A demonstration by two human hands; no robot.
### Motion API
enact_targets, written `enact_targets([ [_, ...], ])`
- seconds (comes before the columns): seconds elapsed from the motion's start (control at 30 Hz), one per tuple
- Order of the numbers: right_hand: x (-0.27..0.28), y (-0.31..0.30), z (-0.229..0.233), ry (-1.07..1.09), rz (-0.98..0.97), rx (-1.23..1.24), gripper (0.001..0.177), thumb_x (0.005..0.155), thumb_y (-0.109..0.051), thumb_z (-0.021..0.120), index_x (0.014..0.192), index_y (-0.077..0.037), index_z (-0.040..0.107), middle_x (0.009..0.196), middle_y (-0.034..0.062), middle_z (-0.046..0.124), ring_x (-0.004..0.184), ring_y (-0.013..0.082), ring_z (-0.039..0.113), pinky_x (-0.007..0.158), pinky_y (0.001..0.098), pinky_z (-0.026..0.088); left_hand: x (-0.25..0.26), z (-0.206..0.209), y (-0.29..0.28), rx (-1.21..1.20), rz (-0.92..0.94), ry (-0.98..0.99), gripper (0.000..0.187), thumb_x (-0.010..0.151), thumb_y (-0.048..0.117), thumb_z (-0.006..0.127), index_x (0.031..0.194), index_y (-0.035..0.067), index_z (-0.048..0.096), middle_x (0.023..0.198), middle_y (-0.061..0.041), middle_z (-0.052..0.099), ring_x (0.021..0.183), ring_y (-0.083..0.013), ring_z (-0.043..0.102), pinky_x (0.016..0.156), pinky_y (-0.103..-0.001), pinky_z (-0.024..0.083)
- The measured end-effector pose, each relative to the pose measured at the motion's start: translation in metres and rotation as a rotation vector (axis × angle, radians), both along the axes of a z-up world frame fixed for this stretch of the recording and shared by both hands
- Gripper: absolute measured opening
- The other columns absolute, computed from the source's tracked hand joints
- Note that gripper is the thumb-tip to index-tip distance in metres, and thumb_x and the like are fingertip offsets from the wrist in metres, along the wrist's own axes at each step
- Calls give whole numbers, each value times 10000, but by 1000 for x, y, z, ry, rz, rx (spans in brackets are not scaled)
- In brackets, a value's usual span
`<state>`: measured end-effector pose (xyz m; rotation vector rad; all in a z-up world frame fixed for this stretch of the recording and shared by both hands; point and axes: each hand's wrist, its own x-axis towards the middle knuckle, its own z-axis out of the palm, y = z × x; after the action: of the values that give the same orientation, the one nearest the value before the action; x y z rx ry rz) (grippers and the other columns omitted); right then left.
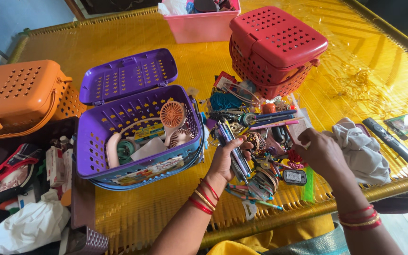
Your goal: The person sorts and organizes stationery items on a table, picking up pens, hair clips, and small accessories, then placing them into a purple basket. The person repeatedly picks up items, groups them, and transfers them into the basket.
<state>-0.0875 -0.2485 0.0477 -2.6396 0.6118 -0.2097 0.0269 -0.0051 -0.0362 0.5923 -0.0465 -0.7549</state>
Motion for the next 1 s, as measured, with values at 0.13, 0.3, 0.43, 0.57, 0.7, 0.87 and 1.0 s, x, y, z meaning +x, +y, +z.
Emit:
enact_targets([
  [0.13, 10, 12, -4, -48, 30, -91, 202, 878, -243, 693, 978, -69, 716, 921, 166, 750, 875, 364, 726, 791, 467, 561, 1, 5, -1, -27, -1, -14, 361, 905, 181, 722, 1194, -7, 615, 969, -184, 744, 734, -206, 713, 696, -347, 608],
  [0.3, -16, 15, 4, -136, -5, -48, 180, 861, -189, 688, 979, -55, 706, 897, 172, 744, 850, 354, 728, 783, 451, 568, 2, 3, 1, -32, 3, 7, 378, 911, 183, 704, 1221, -9, 606, 1009, -195, 746, 785, -218, 725, 757, -366, 615],
  [0.43, -53, 28, 21, -248, -15, 129, 189, 869, -153, 737, 1029, -53, 737, 908, 113, 782, 800, 235, 764, 744, 370, 584, 0, 0, -4, -87, -35, 11, 368, 924, 175, 696, 1231, -4, 600, 1047, -206, 739, 867, -258, 743, 812, -385, 620],
  [0.57, -47, 74, 16, -467, 74, 422, 177, 872, -72, 743, 1041, -24, 730, 918, 50, 775, 816, 109, 743, 737, 264, 590, -7, 4, -8, -118, -35, -4, 349, 948, 154, 670, 1237, -25, 592, 1091, -196, 734, 972, -300, 758, 889, -402, 627],
  [0.7, -22, 121, 6, -433, 95, 570, 158, 862, -50, 749, 1017, -17, 742, 851, 50, 766, 732, 103, 716, 675, 258, 586, -9, 15, -4, -175, -9, -50, 349, 961, 203, 706, 1236, 11, 610, 1079, -172, 740, 918, -269, 737, 834, -384, 608],
  [0.87, -13, 138, -1, -424, 153, 458, 165, 852, -66, 757, 1011, -25, 743, 843, 68, 754, 693, 114, 718, 651, 270, 579, -7, 21, 0, -125, 25, 55, 364, 868, 310, 748, 1115, 68, 632, 981, -123, 749, 845, -209, 729, 782, -344, 607],
  [1.0, -6, 119, -2, -314, 238, 408, 190, 844, -114, 762, 1029, -75, 779, 861, 67, 760, 681, 143, 727, 641, 294, 581, -5, 15, -3, 18, 107, -2, 308, 882, 263, 819, 993, 60, 616, 820, -38, 654, 767, -188, 697, 700, -350, 593],
])
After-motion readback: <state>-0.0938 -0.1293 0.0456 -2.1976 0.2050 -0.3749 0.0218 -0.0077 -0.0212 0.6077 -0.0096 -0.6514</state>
